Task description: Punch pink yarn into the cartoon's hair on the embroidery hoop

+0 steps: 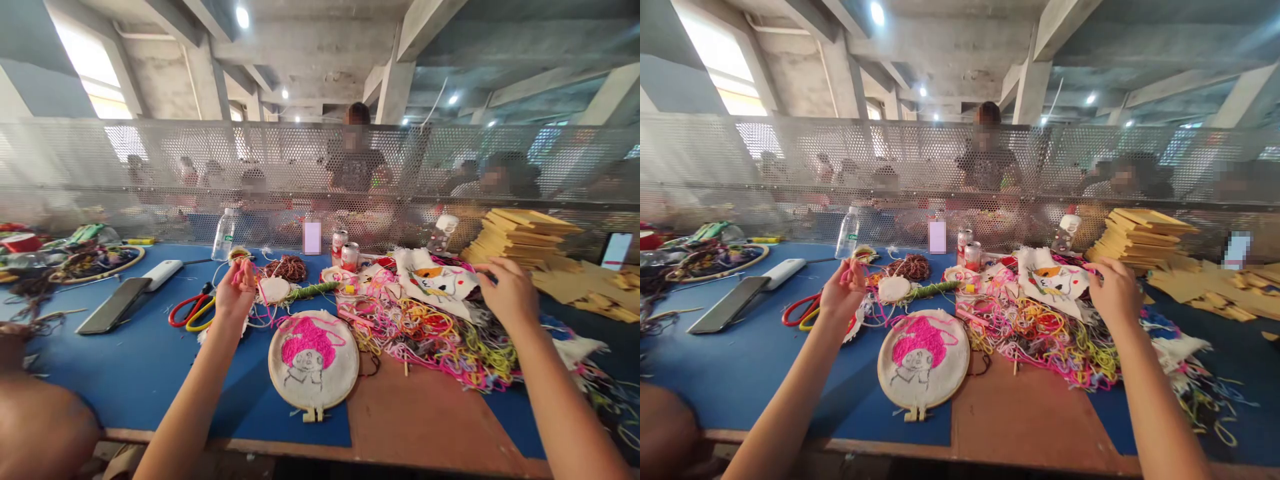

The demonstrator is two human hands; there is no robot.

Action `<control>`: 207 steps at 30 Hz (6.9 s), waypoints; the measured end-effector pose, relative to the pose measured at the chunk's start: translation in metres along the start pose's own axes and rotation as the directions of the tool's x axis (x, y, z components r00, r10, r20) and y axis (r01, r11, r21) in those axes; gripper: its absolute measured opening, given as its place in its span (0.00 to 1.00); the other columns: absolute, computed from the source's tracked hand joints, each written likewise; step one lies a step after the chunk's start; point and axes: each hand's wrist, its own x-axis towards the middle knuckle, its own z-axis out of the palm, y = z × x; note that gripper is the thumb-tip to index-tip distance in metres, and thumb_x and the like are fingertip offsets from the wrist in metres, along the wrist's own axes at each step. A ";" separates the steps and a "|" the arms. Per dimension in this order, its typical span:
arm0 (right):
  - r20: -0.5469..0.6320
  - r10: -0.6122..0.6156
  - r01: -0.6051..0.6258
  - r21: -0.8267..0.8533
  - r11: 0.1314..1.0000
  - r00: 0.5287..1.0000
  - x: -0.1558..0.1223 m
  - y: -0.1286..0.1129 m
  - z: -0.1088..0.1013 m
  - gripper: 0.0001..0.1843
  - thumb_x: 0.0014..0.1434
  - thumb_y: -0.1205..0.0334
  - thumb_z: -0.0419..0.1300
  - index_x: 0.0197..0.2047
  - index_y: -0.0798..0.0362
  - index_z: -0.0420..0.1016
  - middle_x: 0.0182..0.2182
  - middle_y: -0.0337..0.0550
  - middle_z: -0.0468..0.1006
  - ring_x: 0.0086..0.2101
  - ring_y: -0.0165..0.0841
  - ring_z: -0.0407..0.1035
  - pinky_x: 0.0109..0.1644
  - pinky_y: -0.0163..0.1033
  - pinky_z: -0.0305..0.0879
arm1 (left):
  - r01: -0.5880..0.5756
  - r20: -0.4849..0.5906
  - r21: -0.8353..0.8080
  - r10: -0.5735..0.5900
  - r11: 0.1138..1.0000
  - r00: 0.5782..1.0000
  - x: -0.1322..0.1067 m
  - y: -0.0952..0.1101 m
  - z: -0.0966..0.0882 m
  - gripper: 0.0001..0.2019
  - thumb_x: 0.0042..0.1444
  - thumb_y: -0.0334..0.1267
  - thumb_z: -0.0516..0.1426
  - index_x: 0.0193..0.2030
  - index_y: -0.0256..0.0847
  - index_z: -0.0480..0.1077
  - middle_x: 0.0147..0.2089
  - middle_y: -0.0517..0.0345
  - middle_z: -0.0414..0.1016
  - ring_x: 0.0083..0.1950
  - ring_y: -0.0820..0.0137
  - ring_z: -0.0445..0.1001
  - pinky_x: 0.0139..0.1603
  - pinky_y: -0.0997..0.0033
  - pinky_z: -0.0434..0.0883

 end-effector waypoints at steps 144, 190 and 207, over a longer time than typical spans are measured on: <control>0.585 -0.459 -0.352 0.793 0.497 0.669 -0.113 -0.179 0.039 0.12 0.56 0.61 0.56 0.23 0.54 0.68 0.23 0.37 0.66 0.28 0.30 0.60 0.33 0.34 0.54 | -0.888 0.644 -0.023 -0.686 -0.459 0.338 -0.048 -0.114 -0.062 0.12 0.61 0.28 0.46 0.34 0.36 0.69 0.33 0.55 0.69 0.33 0.69 0.65 0.32 0.70 0.61; 0.730 -0.417 -0.763 0.635 0.122 0.541 -0.090 -0.195 0.027 0.15 0.48 0.50 0.64 0.31 0.55 0.77 0.20 0.38 0.71 0.17 0.21 0.53 0.19 0.31 0.41 | -0.836 0.817 0.546 -0.256 0.056 0.516 -0.058 -0.091 0.004 0.07 0.57 0.35 0.53 0.33 0.36 0.71 0.34 0.54 0.72 0.36 0.71 0.70 0.35 0.72 0.66; 0.740 -0.442 -0.846 0.524 -0.094 0.507 -0.084 -0.236 0.013 0.28 0.47 0.55 0.65 0.52 0.51 0.66 0.20 0.35 0.74 0.13 0.19 0.50 0.17 0.30 0.36 | -0.068 0.470 0.449 -0.171 0.891 0.866 -0.032 -0.102 0.087 0.05 0.51 0.25 0.56 0.29 0.31 0.74 0.33 0.52 0.77 0.39 0.70 0.76 0.47 0.72 0.71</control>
